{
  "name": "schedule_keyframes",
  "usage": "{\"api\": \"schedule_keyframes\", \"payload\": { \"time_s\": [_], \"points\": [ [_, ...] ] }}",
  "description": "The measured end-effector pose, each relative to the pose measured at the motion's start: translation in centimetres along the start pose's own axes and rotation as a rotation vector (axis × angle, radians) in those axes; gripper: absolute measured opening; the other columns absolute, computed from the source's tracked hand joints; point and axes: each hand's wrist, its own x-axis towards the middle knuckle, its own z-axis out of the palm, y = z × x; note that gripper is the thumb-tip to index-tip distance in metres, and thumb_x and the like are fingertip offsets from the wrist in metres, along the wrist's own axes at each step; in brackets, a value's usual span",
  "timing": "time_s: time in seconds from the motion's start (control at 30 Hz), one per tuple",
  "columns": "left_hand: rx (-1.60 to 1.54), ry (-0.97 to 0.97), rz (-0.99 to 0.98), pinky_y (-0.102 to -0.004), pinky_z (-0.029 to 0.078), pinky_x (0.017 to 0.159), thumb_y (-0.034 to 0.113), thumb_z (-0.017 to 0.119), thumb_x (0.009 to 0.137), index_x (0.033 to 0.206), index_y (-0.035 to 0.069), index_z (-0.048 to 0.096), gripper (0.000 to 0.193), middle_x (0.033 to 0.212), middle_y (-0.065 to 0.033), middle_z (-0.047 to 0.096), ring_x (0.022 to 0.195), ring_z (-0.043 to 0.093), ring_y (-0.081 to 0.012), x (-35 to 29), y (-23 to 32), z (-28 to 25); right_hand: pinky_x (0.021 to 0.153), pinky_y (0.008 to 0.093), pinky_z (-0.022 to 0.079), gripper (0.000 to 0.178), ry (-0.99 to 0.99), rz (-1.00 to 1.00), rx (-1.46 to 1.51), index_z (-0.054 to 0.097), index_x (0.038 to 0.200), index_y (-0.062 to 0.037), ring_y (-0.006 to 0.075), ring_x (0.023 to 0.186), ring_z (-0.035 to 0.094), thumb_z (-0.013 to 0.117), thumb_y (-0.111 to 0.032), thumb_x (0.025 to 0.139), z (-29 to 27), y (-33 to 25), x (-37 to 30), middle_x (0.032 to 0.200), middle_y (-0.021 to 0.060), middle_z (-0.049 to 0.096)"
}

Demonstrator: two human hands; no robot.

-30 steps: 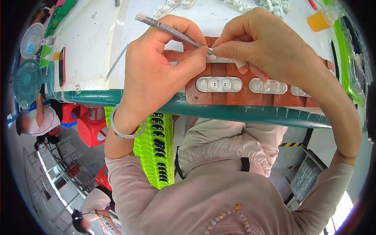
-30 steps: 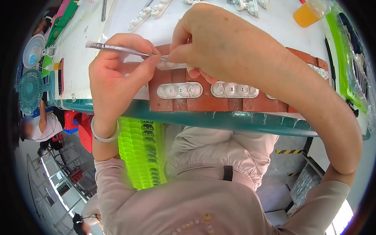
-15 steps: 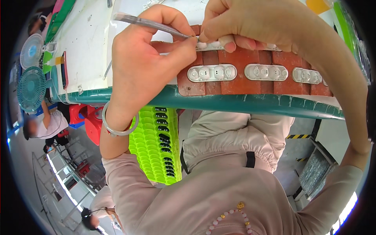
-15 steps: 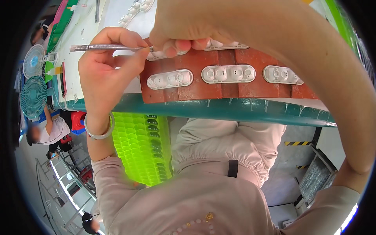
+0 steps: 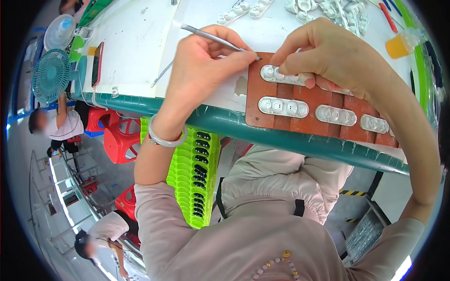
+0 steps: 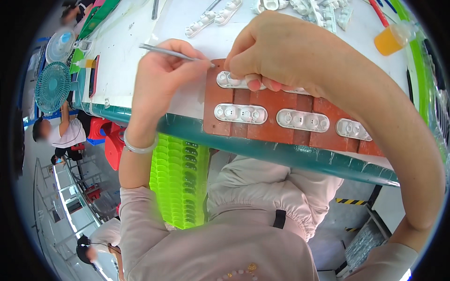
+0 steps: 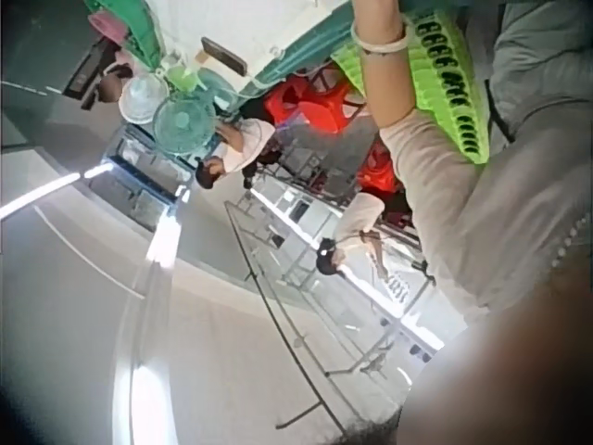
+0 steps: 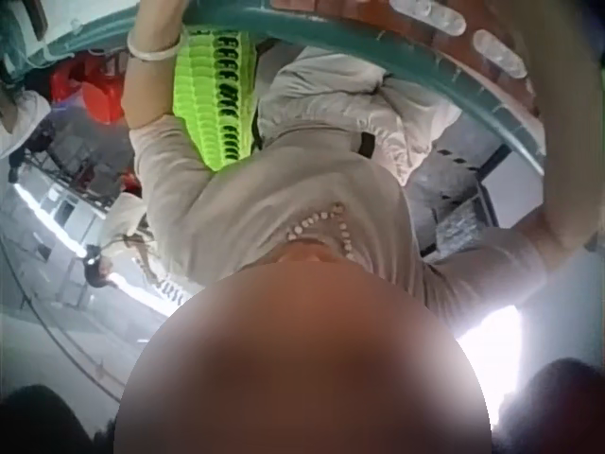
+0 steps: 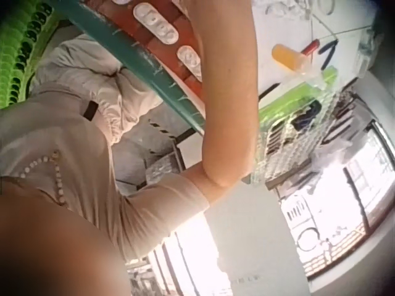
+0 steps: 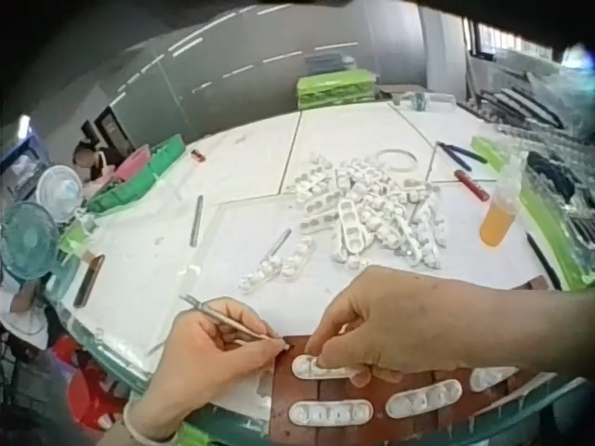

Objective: The person is assembling small white electronic or plastic components into a red tray using a pick tool.

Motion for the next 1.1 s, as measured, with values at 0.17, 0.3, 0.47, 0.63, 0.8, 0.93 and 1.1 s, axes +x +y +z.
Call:
{"api": "schedule_keyframes", "payload": {
  "time_s": [0.17, 0.3, 0.47, 0.63, 0.8, 0.93, 1.1],
  "points": [
    [-0.024, -0.019, -0.061, -0.0186, 0.049, 0.062, 0.003, 0.071, 0.076, 0.084, 0.003, 0.059, 0.014, 0.078, -0.0056, 0.068, 0.069, 0.063, -0.0068, 0.1, -0.4, 0.0, 0.033, 0.0189, 0.028, 0.019, -0.028, 0.027, 0.099, 0.07, 0.091, 0.0027, 0.005, 0.037, 0.042, 0.063, -0.007, 0.075, -0.1, 0.0, 0.4, 0.056, 0.0052, 0.055],
    [-0.067, -0.021, -0.041, -0.0196, 0.05, 0.063, 0.002, 0.07, 0.076, 0.083, 0.003, 0.057, 0.014, 0.079, -0.0059, 0.068, 0.07, 0.063, -0.0072, 0.2, -0.9, 0.0, 0.046, 0.0214, 0.035, 0.025, -0.264, 0.48, -0.018, 0.067, 0.1, 0.0043, 0.0099, 0.051, 0.047, 0.057, -0.017, 0.092, -1.3, -5.3, 1.0, 0.067, 0.0037, 0.058],
    [-0.058, -0.015, 0.006, -0.0197, 0.05, 0.063, 0.003, 0.069, 0.076, 0.082, 0.003, 0.057, 0.013, 0.081, -0.0058, 0.068, 0.071, 0.062, -0.0065, 0.1, -0.8, 0.4, 0.044, 0.0211, 0.034, 0.024, -0.244, 0.369, -0.064, 0.067, 0.101, 0.0037, 0.0085, 0.05, 0.045, 0.058, -0.016, 0.091, -1.0, -3.4, 1.3, 0.067, 0.0027, 0.058],
    [0.084, -0.081, -0.03, -0.0233, 0.049, 0.076, -0.004, 0.063, 0.08, 0.083, 0.004, 0.054, 0.012, 0.09, -0.0046, 0.064, 0.084, 0.06, -0.0108, 0.0, -0.1, 0.2, 0.043, 0.0216, 0.034, 0.023, -0.219, 0.397, -0.089, 0.067, 0.099, 0.0042, 0.0087, 0.049, 0.045, 0.058, -0.015, 0.09, -1.0, -4.4, 0.5, 0.067, 0.0032, 0.058],
    [0.059, -0.075, 0.067, -0.0202, 0.05, 0.065, 0.001, 0.065, 0.079, 0.086, 0.001, 0.062, 0.008, 0.079, -0.0032, 0.066, 0.072, 0.061, -0.0064, -0.1, -0.9, -0.3, 0.042, 0.0216, 0.034, 0.023, -0.185, 0.375, -0.092, 0.067, 0.097, 0.0039, 0.0086, 0.049, 0.045, 0.059, -0.015, 0.09, -0.8, -4.5, 0.3, 0.066, 0.003, 0.058],
    [0.047, -0.057, 0.076, -0.0203, 0.051, 0.067, 0.001, 0.064, 0.08, 0.087, 0.0, 0.063, 0.006, 0.08, -0.0038, 0.066, 0.073, 0.063, -0.0073, -0.2, -0.8, -0.3, 0.042, 0.0213, 0.033, 0.023, -0.209, 0.415, -0.074, 0.068, 0.096, 0.0032, 0.0087, 0.048, 0.044, 0.06, -0.017, 0.089, -1.0, -4.6, 0.5, 0.065, 0.0027, 0.058],
    [0.034, -0.049, 0.053, -0.0207, 0.052, 0.069, 0.001, 0.063, 0.081, 0.088, 0.0, 0.064, 0.008, 0.082, -0.0047, 0.067, 0.075, 0.064, -0.0086, -0.1, -0.9, -0.5, 0.042, 0.0216, 0.032, 0.024, -0.23, 0.412, -0.144, 0.068, 0.096, 0.003, 0.0093, 0.048, 0.044, 0.059, -0.018, 0.09, -1.1, -4.9, 0.6, 0.065, 0.0026, 0.058]
  ]
}}
